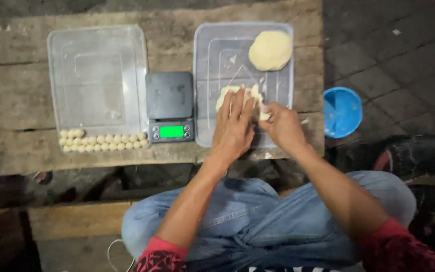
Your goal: The person portions out small pieces of dough from a larger mass, rolls them into uniform balls, and organizes them in a plastic container.
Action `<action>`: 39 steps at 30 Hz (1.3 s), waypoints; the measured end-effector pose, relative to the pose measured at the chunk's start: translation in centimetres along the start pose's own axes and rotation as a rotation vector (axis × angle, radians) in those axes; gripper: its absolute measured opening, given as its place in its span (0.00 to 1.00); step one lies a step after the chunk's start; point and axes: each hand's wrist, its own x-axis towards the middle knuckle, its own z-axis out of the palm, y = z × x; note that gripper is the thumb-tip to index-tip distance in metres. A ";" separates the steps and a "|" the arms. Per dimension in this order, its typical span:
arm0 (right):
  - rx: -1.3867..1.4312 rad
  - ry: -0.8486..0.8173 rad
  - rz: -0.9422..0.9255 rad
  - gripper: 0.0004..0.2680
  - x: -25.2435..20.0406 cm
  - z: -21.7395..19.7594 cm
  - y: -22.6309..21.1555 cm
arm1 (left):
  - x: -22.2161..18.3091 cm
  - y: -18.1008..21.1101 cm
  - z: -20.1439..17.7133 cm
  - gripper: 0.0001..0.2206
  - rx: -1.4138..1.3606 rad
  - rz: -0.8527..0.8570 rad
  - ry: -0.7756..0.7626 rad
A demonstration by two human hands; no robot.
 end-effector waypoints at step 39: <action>0.768 -0.193 0.366 0.13 0.0 -1.6 0.6 | -1.1 -0.3 3.3 0.14 0.087 0.045 0.093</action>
